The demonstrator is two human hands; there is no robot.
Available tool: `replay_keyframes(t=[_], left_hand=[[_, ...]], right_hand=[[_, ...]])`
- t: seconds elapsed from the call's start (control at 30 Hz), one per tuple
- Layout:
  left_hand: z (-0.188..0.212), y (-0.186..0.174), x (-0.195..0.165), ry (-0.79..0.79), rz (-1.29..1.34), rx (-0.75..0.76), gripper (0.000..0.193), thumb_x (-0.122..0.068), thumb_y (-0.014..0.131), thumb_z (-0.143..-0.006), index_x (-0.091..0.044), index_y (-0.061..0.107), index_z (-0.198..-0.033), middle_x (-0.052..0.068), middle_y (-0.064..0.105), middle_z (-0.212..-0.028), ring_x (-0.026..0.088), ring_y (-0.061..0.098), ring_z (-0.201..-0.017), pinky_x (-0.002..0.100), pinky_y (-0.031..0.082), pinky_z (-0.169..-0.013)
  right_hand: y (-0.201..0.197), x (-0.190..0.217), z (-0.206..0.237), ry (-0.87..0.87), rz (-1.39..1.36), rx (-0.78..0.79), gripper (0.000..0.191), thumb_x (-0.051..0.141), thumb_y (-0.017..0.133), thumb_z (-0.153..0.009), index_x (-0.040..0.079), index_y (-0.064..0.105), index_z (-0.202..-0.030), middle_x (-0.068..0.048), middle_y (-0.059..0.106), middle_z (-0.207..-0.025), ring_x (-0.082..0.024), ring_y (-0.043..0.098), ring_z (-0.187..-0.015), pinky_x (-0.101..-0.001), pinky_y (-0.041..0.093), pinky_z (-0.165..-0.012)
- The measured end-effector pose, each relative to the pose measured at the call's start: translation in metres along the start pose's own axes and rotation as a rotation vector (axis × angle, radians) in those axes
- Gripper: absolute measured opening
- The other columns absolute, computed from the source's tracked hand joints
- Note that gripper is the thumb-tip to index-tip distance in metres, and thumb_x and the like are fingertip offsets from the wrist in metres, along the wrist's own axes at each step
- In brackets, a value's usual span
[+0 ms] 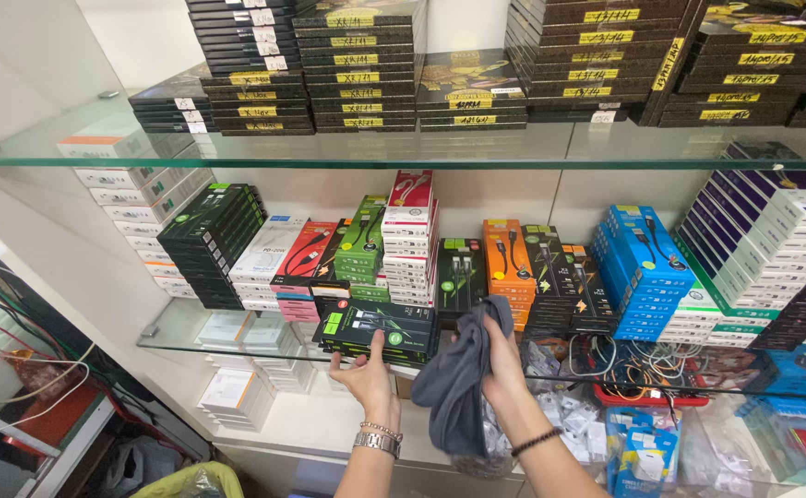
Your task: The person wipes packaged electronics products on a glass display shelf one at a time using a gray cloth, lifting each box, wiping its surfaces, and placing it back on the shelf. They work across several product boxes including charger and cable packaging, occasionally rearranging items on the shelf.
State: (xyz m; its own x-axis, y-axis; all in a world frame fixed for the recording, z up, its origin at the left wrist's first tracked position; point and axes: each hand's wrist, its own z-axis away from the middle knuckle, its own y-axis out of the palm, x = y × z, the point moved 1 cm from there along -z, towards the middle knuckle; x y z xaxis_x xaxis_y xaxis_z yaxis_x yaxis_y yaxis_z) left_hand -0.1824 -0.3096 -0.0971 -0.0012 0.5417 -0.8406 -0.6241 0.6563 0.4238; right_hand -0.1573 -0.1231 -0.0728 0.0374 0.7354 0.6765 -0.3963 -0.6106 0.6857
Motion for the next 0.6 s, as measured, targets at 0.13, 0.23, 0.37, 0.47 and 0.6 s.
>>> replay_keyframes(t=[0.13, 0.23, 0.37, 0.47, 0.6], left_hand=[[0.002, -0.010, 0.004, 0.017, 0.086, 0.085, 0.084, -0.012, 0.082, -0.080, -0.013, 0.028, -0.145, 0.011, 0.053, -0.112, 0.019, 0.062, -0.091, 0.032, 0.057, -0.063], [0.007, -0.015, 0.005, 0.048, 0.111, 0.124, 0.072, -0.009, 0.077, -0.083, -0.010, 0.034, -0.141, 0.007, 0.052, -0.116, 0.018, 0.063, -0.096, 0.034, 0.058, -0.066], [0.025, -0.018, 0.003, 0.269, 0.137, 0.224, 0.059, -0.006, 0.069, -0.090, -0.003, 0.039, -0.141, 0.014, 0.058, -0.126, 0.020, 0.062, -0.108, 0.035, 0.053, -0.087], [0.056, -0.009, 0.002, 0.320, 0.088, 0.423, 0.060, -0.010, 0.062, -0.093, -0.001, 0.039, -0.147, 0.013, 0.056, -0.139, 0.020, 0.058, -0.121, 0.034, 0.045, -0.103], [0.114, 0.014, 0.008, -0.268, 0.199, 0.729, 0.064, -0.037, 0.048, -0.092, -0.014, 0.039, -0.151, 0.000, 0.059, -0.140, 0.016, 0.058, -0.126, 0.035, 0.045, -0.104]], right_hand=[[0.000, 0.006, 0.001, -0.008, -0.009, -0.004, 0.036, 0.022, 0.064, -0.095, 0.014, 0.057, -0.130, -0.007, 0.071, -0.104, -0.022, 0.071, -0.085, -0.0404, 0.060, -0.075], [-0.016, 0.009, 0.021, 0.020, 0.039, 0.017, 0.036, 0.022, 0.062, -0.093, 0.016, 0.056, -0.128, -0.009, 0.070, -0.101, -0.025, 0.068, -0.082, -0.0416, 0.059, -0.073], [-0.022, 0.032, 0.049, -0.131, 0.190, 0.071, 0.044, 0.016, 0.065, -0.093, 0.013, 0.056, -0.136, -0.005, 0.069, -0.114, -0.020, 0.067, -0.096, -0.0355, 0.056, -0.080], [-0.008, 0.054, 0.071, -0.363, 0.439, 0.209, 0.049, 0.017, 0.067, -0.094, 0.008, 0.054, -0.140, -0.011, 0.067, -0.124, -0.023, 0.066, -0.108, -0.0351, 0.055, -0.089], [0.007, 0.050, 0.110, -1.344, 1.331, 0.381, 0.083, 0.017, 0.078, -0.076, -0.001, 0.043, -0.149, -0.030, 0.050, -0.144, -0.050, 0.052, -0.128, -0.0480, 0.044, -0.101]])
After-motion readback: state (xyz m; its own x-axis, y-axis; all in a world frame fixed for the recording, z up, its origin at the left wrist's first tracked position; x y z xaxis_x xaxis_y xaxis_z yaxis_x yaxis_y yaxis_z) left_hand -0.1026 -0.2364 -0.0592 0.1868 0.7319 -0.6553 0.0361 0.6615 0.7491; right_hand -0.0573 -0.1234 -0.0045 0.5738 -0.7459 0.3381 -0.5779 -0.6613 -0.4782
